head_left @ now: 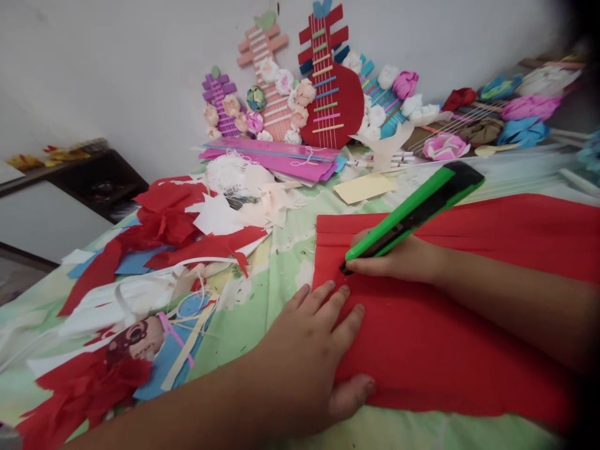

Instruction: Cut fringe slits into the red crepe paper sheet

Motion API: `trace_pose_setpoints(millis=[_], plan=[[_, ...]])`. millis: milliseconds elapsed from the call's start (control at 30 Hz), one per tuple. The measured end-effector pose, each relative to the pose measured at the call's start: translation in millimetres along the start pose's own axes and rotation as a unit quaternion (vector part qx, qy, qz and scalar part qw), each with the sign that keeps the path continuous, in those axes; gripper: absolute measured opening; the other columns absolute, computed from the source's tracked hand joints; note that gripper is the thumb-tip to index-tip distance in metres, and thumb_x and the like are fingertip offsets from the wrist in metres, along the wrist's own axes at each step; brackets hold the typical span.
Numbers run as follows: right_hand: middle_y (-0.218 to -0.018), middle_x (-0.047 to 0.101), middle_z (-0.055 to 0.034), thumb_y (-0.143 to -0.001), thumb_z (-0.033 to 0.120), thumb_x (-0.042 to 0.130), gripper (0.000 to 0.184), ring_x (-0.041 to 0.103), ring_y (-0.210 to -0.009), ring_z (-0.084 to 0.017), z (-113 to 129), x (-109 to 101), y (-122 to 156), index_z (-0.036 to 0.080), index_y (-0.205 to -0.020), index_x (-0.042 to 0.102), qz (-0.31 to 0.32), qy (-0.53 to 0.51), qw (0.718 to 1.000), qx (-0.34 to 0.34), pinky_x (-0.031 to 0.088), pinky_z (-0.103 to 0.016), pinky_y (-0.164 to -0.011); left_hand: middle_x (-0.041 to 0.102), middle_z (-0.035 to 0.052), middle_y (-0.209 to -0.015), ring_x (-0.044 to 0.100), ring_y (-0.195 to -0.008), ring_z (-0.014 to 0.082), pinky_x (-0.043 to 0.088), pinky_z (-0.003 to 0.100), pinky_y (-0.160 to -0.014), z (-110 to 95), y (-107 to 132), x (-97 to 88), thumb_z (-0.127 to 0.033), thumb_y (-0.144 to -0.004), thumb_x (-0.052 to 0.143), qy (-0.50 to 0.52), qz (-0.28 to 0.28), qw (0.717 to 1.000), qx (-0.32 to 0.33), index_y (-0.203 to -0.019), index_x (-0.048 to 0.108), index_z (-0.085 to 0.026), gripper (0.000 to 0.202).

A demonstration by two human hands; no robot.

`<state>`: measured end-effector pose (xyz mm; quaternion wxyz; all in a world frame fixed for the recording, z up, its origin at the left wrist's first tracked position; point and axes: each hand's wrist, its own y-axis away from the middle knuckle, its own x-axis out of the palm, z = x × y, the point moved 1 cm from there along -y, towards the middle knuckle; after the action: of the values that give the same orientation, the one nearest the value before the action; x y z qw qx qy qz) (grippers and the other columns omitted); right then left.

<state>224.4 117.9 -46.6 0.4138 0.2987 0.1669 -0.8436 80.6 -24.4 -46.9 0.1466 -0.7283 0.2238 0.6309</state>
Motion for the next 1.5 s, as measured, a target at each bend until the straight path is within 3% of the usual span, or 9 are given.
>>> trace_pose_setpoints(millis=[100,333,467,667,833,1233,1367,1500], plan=[[-0.068,0.06,0.002,-0.069,0.037,0.055,0.018,0.056,-0.067,-0.012,0.9,-1.6,1.8,0.02,-0.066,0.058,-0.01,-0.007,1.0,0.02,0.045,-0.023,-0.062,0.032,0.0183,-0.135,0.028,-0.124,0.0348,0.025,0.054,-0.098,-0.3,0.3,-0.4,-0.057,-0.082,0.031,0.002,-0.003,1.0,0.001,-0.13,0.037,-0.014,0.065],[-0.068,0.059,0.0005,-0.074,0.036,0.052,0.018,0.054,-0.063,-0.011,-3.3,0.4,2.3,0.02,-0.068,0.056,0.032,0.037,0.997,-0.059,0.045,-0.023,-0.06,0.033,0.0195,-0.135,0.028,-0.124,0.0352,0.024,0.055,-0.098,-0.7,-0.2,-1.9,-0.055,-0.081,0.034,0.014,0.004,1.0,-0.002,-0.13,0.038,-0.014,0.064],[-0.071,0.061,-0.0009,-0.075,0.036,0.052,0.016,0.056,-0.066,-0.013,-3.8,-0.2,2.3,0.023,-0.07,0.058,0.049,0.055,0.995,-0.062,0.046,-0.025,-0.061,0.033,0.0202,-0.134,0.028,-0.124,0.0354,0.024,0.056,-0.097,-1.5,0.3,-2.0,-0.055,-0.081,0.034,0.016,-0.007,1.0,0.003,-0.129,0.039,-0.014,0.064],[-0.071,0.062,-0.0016,-0.076,0.036,0.049,0.019,0.058,-0.067,-0.015,-1.1,-1.5,6.2,0.022,-0.068,0.058,0.005,0.053,0.997,-0.056,0.046,-0.027,-0.064,0.031,0.0196,-0.135,0.027,-0.125,0.0352,0.024,0.057,-0.096,-0.8,1.6,-2.1,-0.056,-0.082,0.032,0.016,-0.005,1.0,0.001,-0.13,0.037,-0.014,0.064],[-0.07,0.061,-0.0007,-0.076,0.036,0.049,0.02,0.057,-0.065,-0.013,-2.6,-0.3,6.8,0.02,-0.069,0.058,0.007,0.055,0.997,-0.059,0.045,-0.025,-0.062,0.031,0.0193,-0.136,0.027,-0.125,0.0348,0.024,0.056,-0.097,0.4,1.0,-3.2,-0.057,-0.082,0.033,0.018,-0.001,1.0,0.0,-0.13,0.037,-0.015,0.064],[-0.076,0.062,-0.0018,-0.079,0.036,0.045,0.022,0.056,-0.07,-0.011,-7.3,-6.3,2.7,0.018,-0.075,0.058,0.093,0.122,0.984,-0.087,0.043,-0.023,-0.065,0.031,0.0187,-0.136,0.027,-0.125,0.0351,0.024,0.057,-0.097,0.2,-0.3,-0.7,-0.057,-0.081,0.032,0.02,0.004,1.0,-0.007,-0.131,0.036,-0.016,0.065],[-0.074,0.061,-0.0011,-0.077,0.035,0.048,0.021,0.055,-0.068,-0.011,-6.4,-4.4,3.5,0.017,-0.075,0.058,0.073,0.097,0.988,-0.095,0.043,-0.023,-0.064,0.031,0.019,-0.136,0.026,-0.125,0.0358,0.023,0.057,-0.097,0.1,-0.2,-0.6,-0.057,-0.081,0.033,0.017,0.002,1.0,-0.007,-0.131,0.036,-0.015,0.065],[-0.073,0.062,-0.0021,-0.075,0.035,0.05,0.022,0.056,-0.068,-0.012,-2.9,-7.5,7.1,0.015,-0.074,0.06,0.019,0.036,0.998,-0.044,0.043,-0.023,-0.064,0.031,0.0178,-0.136,0.025,-0.125,0.0349,0.023,0.057,-0.097,-0.7,0.1,-0.5,-0.057,-0.082,0.031,0.017,0.0,1.0,-0.006,-0.131,0.036,-0.016,0.064]])
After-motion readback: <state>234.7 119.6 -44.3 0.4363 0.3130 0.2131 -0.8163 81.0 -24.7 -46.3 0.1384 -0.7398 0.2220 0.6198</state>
